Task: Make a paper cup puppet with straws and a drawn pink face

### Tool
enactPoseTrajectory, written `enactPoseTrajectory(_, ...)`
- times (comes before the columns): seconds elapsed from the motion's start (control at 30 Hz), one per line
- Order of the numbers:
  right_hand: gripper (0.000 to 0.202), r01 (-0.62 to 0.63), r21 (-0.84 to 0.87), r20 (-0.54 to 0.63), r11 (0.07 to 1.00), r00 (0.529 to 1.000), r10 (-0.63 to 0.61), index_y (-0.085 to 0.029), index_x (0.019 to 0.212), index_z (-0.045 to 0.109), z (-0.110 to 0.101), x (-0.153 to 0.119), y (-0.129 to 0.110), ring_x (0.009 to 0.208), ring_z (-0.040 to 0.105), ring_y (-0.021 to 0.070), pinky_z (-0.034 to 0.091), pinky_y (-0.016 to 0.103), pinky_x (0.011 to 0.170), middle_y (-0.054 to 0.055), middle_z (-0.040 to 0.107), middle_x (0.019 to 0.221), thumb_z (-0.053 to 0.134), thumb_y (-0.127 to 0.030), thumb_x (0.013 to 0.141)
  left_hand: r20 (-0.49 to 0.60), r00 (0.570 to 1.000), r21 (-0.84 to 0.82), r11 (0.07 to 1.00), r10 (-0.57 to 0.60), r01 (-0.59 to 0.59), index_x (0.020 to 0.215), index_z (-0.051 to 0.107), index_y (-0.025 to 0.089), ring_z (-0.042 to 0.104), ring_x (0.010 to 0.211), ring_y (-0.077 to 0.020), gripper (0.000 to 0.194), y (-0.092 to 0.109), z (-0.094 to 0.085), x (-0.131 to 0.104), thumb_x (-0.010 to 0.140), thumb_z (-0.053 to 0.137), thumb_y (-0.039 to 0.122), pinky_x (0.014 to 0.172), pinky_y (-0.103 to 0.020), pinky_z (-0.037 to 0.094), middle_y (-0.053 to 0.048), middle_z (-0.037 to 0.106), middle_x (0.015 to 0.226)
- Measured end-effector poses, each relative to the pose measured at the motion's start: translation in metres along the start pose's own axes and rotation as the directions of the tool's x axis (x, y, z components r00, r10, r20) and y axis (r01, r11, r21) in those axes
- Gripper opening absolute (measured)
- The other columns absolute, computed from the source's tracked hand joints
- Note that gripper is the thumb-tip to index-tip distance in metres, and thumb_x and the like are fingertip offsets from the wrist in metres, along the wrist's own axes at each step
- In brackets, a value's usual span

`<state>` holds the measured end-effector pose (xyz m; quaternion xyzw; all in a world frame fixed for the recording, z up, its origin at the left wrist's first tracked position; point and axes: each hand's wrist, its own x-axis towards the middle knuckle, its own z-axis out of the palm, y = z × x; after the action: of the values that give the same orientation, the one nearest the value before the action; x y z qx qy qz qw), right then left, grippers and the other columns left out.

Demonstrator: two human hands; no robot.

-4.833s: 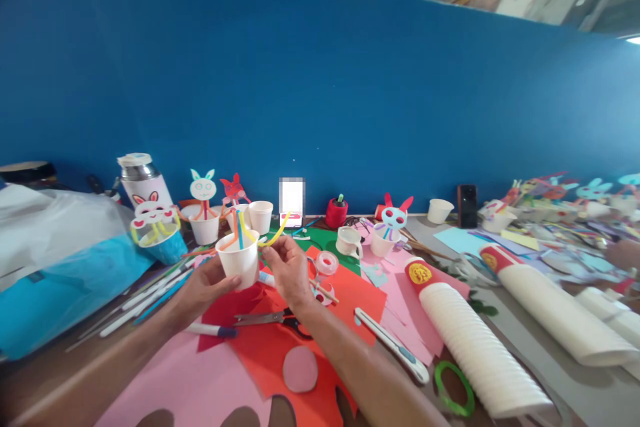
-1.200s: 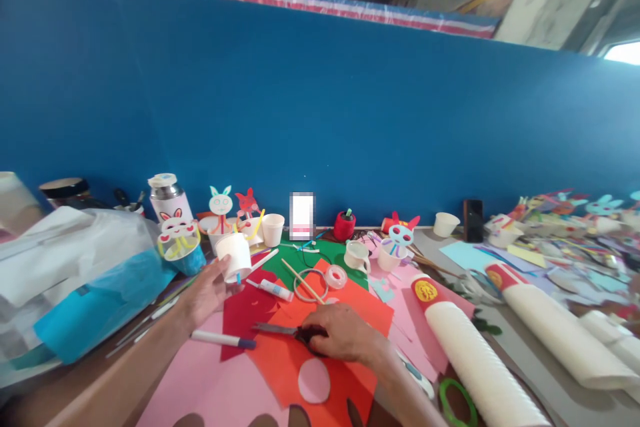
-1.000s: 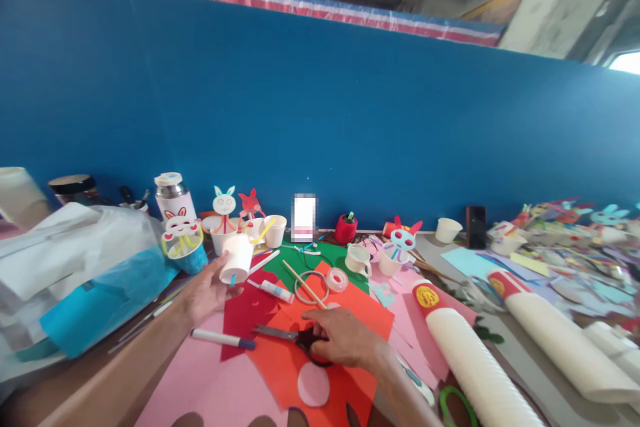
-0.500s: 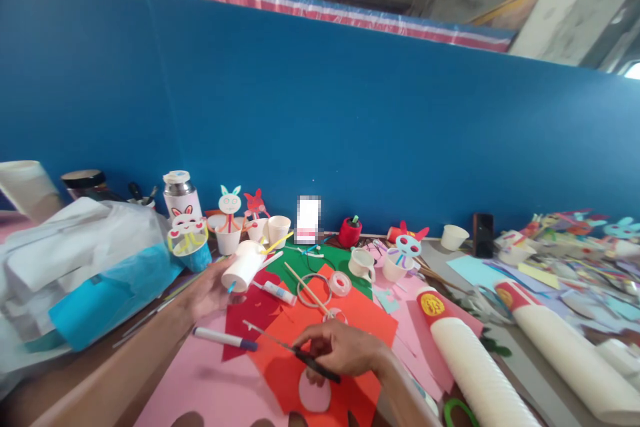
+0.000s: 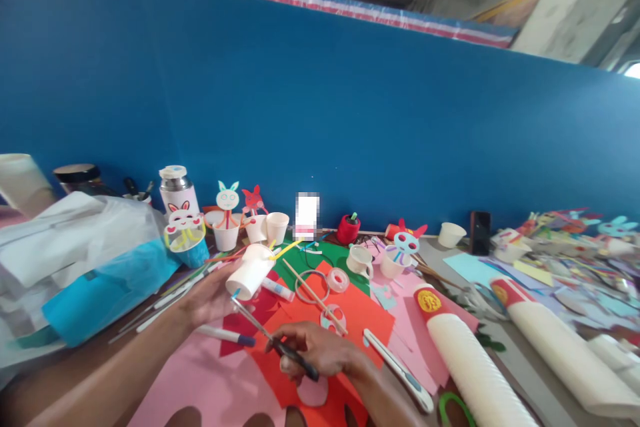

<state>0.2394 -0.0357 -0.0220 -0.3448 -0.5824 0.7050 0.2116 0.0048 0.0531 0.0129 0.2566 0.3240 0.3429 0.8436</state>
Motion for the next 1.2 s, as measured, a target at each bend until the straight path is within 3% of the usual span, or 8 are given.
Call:
enactPoseTrajectory(0.23, 0.054, 0.057, 0.017, -0.049, 0.998, 0.997, -0.056, -0.015, 0.107, 0.062, -0.001, -0.001, 0.002, 0.053, 0.055, 0.0104, 0.045, 0.022, 0.050, -0.002, 0.055, 0.064, 0.072, -0.050, 0.067, 0.014, 1.000, 0.042, 0.999, -0.015, 0.014, 0.095, 0.066, 0.010, 0.066, 0.067, -0.0243, 0.028, -0.002, 0.001, -0.002, 0.083, 0.064, 0.035, 0.059, -0.035, 0.051, -0.011, 0.070, 0.074)
enactPoseTrajectory(0.43, 0.053, 0.061, -0.005, -0.045, 0.998, 0.997, -0.061, -0.014, 0.108, 0.060, 0.002, -0.002, 0.001, 0.047, 0.053, 0.0080, 0.044, 0.020, 0.049, -0.002, 0.058, 0.063, 0.070, -0.051, 0.070, 0.032, 0.999, 0.028, 0.999, -0.025, 0.024, 0.102, 0.064, 0.010, 0.066, 0.067, -0.0231, 0.030, -0.007, -0.001, 0.001, 0.083, 0.065, 0.033, 0.058, -0.031, 0.050, -0.011, 0.070, 0.076)
enactPoseTrajectory(0.73, 0.045, 0.008, 0.028, -0.111, 1.000, 0.994, -0.005, -0.015, 0.104, 0.061, 0.010, 0.001, -0.001, 0.047, 0.051, 0.0082, 0.043, 0.019, 0.046, -0.004, 0.056, 0.059, 0.071, -0.039, 0.068, 0.057, 0.997, -0.011, 0.998, -0.058, 0.059, 0.094, 0.065, 0.013, 0.064, 0.064, -0.0216, 0.022, -0.012, -0.003, 0.001, 0.081, 0.067, 0.030, 0.057, -0.030, 0.049, -0.006, 0.068, 0.068)
enactPoseTrajectory(1.0, 0.038, -0.008, 0.032, -0.201, 0.999, 0.980, 0.014, -0.015, 0.103, 0.064, 0.014, 0.007, 0.012, 0.044, 0.051, 0.0054, 0.044, 0.016, 0.043, -0.005, 0.055, 0.061, 0.069, -0.027, 0.067, 0.020, 0.998, 0.001, 0.998, -0.066, 0.066, 0.096, 0.066, 0.009, 0.066, 0.065, -0.0230, 0.024, -0.011, 0.002, -0.001, 0.082, 0.066, 0.029, 0.060, -0.034, 0.053, -0.010, 0.070, 0.074)
enactPoseTrajectory(1.2, 0.033, -0.043, 0.027, -0.275, 0.999, 0.960, 0.049, -0.016, 0.097, 0.064, 0.025, 0.009, 0.007, 0.037, 0.042, 0.0032, 0.038, 0.015, 0.037, -0.008, 0.051, 0.054, 0.069, -0.030, 0.068, 0.015, 0.998, -0.026, 0.998, -0.056, 0.056, 0.092, 0.066, 0.011, 0.064, 0.060, -0.0202, 0.021, -0.011, 0.000, 0.000, 0.081, 0.067, 0.028, 0.055, -0.029, 0.051, -0.007, 0.068, 0.069)
